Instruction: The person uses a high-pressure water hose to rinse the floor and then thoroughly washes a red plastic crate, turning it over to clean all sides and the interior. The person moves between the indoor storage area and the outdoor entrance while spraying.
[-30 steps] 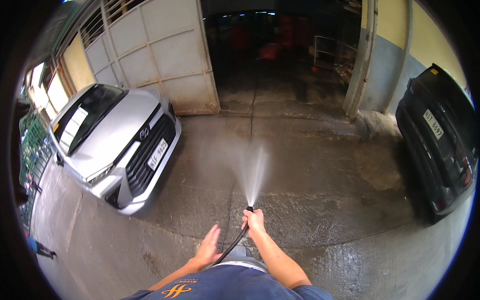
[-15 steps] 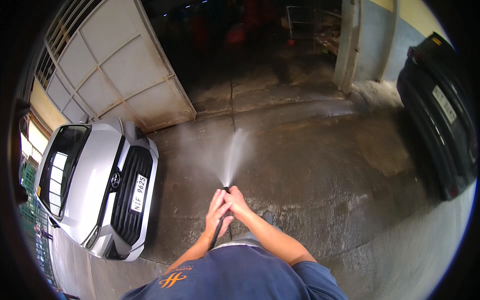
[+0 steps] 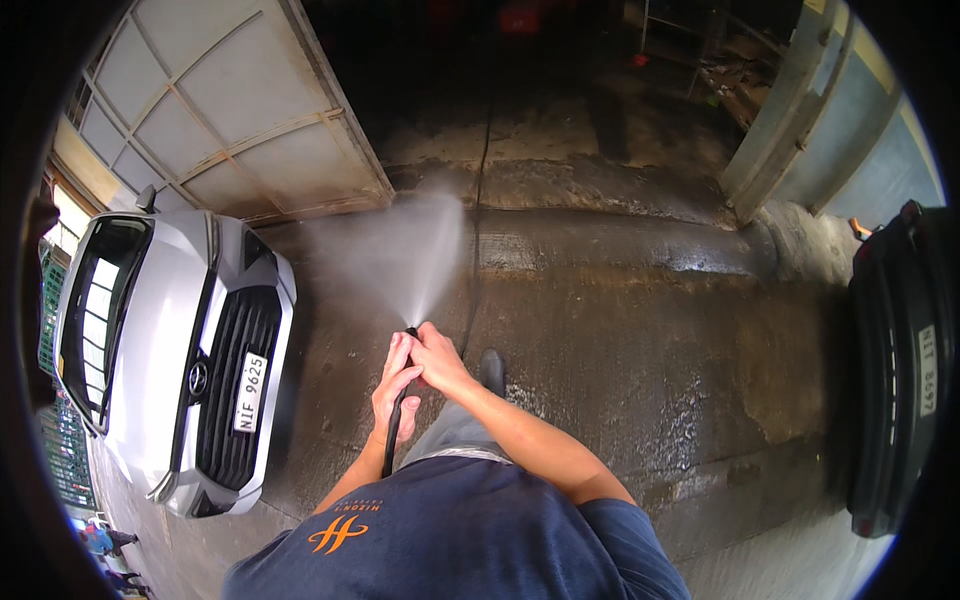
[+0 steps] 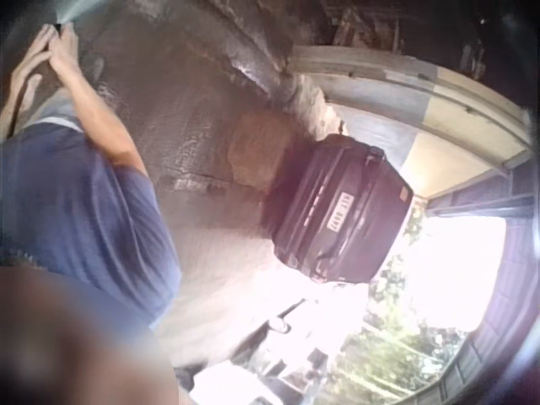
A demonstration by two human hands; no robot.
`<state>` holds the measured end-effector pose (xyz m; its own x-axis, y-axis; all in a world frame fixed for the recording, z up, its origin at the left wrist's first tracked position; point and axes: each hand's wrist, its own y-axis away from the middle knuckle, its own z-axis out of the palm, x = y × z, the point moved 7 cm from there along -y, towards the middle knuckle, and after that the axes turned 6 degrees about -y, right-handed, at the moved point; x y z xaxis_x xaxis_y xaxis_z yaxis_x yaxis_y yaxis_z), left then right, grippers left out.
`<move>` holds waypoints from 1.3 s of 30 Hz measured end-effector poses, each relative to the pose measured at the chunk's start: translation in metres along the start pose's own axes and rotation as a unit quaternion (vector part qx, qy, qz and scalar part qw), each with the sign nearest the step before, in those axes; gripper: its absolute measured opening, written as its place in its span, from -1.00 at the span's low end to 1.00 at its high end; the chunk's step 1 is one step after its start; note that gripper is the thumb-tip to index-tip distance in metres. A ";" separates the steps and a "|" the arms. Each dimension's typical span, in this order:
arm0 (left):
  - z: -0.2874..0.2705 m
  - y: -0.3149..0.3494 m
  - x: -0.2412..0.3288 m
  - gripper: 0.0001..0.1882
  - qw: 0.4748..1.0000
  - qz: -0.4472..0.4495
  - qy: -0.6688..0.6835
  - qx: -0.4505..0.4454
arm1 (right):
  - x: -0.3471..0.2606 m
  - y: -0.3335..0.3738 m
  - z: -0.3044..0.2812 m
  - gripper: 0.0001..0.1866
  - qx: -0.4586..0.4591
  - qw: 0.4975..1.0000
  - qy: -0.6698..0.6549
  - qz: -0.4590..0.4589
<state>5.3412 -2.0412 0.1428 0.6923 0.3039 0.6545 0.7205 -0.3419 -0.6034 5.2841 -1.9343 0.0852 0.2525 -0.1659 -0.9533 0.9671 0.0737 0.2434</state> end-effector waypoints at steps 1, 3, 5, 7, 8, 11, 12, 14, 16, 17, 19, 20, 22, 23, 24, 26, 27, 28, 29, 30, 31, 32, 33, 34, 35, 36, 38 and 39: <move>0.013 -0.022 -0.022 -0.44 1.000 -0.006 0.024 -0.007 | 0.001 -0.025 -0.019 -0.62 -0.009 1.000 -0.010 -0.005; 0.034 -0.073 -0.070 -0.44 0.998 -0.020 0.067 -0.006 | 0.013 -0.077 -0.071 -0.59 -0.030 0.998 -0.048 0.015; 0.050 -0.129 -0.117 -0.45 0.994 -0.027 0.100 0.019 | 0.037 -0.119 -0.151 -0.59 0.000 0.998 -0.050 0.034; 0.064 -0.190 -0.158 -0.48 0.993 -0.019 0.111 0.044 | 0.066 -0.142 -0.260 -0.59 0.124 0.992 -0.007 0.014; 0.071 -0.217 -0.176 -0.49 0.993 -0.016 0.111 0.047 | 0.092 -0.135 -0.321 -0.54 0.239 0.970 0.011 0.052; 0.092 -0.291 -0.226 -0.49 0.994 -0.035 0.091 0.046 | 0.183 -0.047 -0.468 -0.40 0.543 0.806 -0.109 0.208; 0.097 -0.313 -0.242 -0.50 0.994 -0.031 0.089 0.048 | 0.207 -0.007 -0.497 -0.46 0.591 0.757 -0.124 0.247; 0.114 -0.359 -0.278 -0.51 0.994 -0.006 0.093 0.059 | 0.246 0.056 -0.529 -0.54 0.721 0.607 -0.216 0.256; 0.134 -0.401 -0.323 -0.52 0.993 -0.021 0.099 0.065 | 0.267 0.083 -0.546 -0.61 0.744 0.555 -0.252 0.274; 0.144 -0.421 -0.347 -0.55 0.993 -0.024 0.090 0.078 | 0.271 0.083 -0.555 -0.62 0.732 0.573 -0.249 0.273; 0.168 -0.466 -0.392 -0.62 0.992 -0.016 0.076 0.100 | 0.270 0.040 -0.590 -0.62 0.739 0.585 -0.234 0.237; 0.181 -0.491 -0.416 -0.64 0.992 -0.019 0.061 0.107 | 0.265 0.005 -0.612 -0.62 0.759 0.575 -0.225 0.207; 0.206 -0.542 -0.460 -0.65 0.987 -0.044 0.068 0.136 | 0.247 -0.092 -0.670 -0.60 0.702 0.630 -0.230 0.238; 0.217 -0.570 -0.478 -0.65 0.986 -0.039 0.070 0.149 | 0.235 -0.160 -0.700 -0.61 0.737 0.591 -0.195 0.263; 0.224 -0.600 -0.494 -0.64 0.986 -0.032 0.074 0.145 | 0.214 -0.239 -0.728 -0.61 0.667 0.662 -0.193 0.282; 0.228 -0.656 -0.518 -0.62 0.985 -0.040 0.056 0.160 | 0.160 -0.417 -0.766 -0.63 0.633 0.692 -0.256 0.234; 0.227 -0.683 -0.527 -0.62 0.985 -0.033 0.032 0.168 | 0.120 -0.511 -0.781 -0.67 0.575 0.748 -0.205 0.261; 0.225 -0.708 -0.535 -0.61 0.982 -0.024 0.013 0.187 | 0.073 -0.608 -0.788 -0.64 0.493 0.805 -0.226 0.241; 0.223 -0.733 -0.545 -0.59 0.978 -0.029 -0.014 0.205 | 0.014 -0.702 -0.788 -0.69 0.408 0.893 -0.053 0.184; 0.221 -0.757 -0.556 -0.59 0.974 -0.023 -0.011 0.225 | -0.038 -0.787 -0.779 -0.74 0.365 0.922 -0.024 0.130; 0.222 -0.780 -0.567 -0.58 0.969 -0.009 -0.014 0.246 | -0.092 -0.859 -0.763 -0.75 0.297 0.953 0.009 0.052; 0.224 -0.802 -0.582 -0.57 0.964 -0.011 -0.017 0.267 | -0.138 -0.924 -0.748 -0.76 0.235 0.971 0.032 0.013; 0.227 -0.820 -0.595 -0.57 0.960 -0.001 -0.015 0.278 | -0.180 -0.972 -0.732 -0.78 0.164 0.984 0.048 -0.047; 0.235 -0.841 -0.615 -0.58 0.959 -0.008 -0.021 0.282 | -0.205 -1.014 -0.729 -0.77 0.156 0.985 0.046 -0.057; 0.245 -0.860 -0.636 -0.59 0.958 -0.005 -0.025 0.284 | -0.226 -1.054 -0.729 -0.75 0.140 0.985 0.040 -0.088; 0.256 -0.881 -0.660 -0.60 0.958 -0.004 -0.024 0.285 | -0.245 -1.095 -0.732 -0.73 0.103 0.983 0.022 -0.152; 0.285 -0.926 -0.715 -0.65 0.962 -0.001 -0.014 0.272 | -0.231 -1.157 -0.762 -0.71 0.087 0.985 -0.008 -0.146; 0.302 -0.950 -0.744 -0.65 0.964 0.000 0.013 0.267 | -0.213 -1.180 -0.783 -0.73 0.089 0.983 -0.039 -0.154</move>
<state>4.1539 -1.6740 0.0923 0.6960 0.2784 0.6619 0.6435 0.1672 -0.7470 4.0655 -1.2157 -0.1394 -0.0593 -0.2285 -0.9717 0.9861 -0.1648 -0.0214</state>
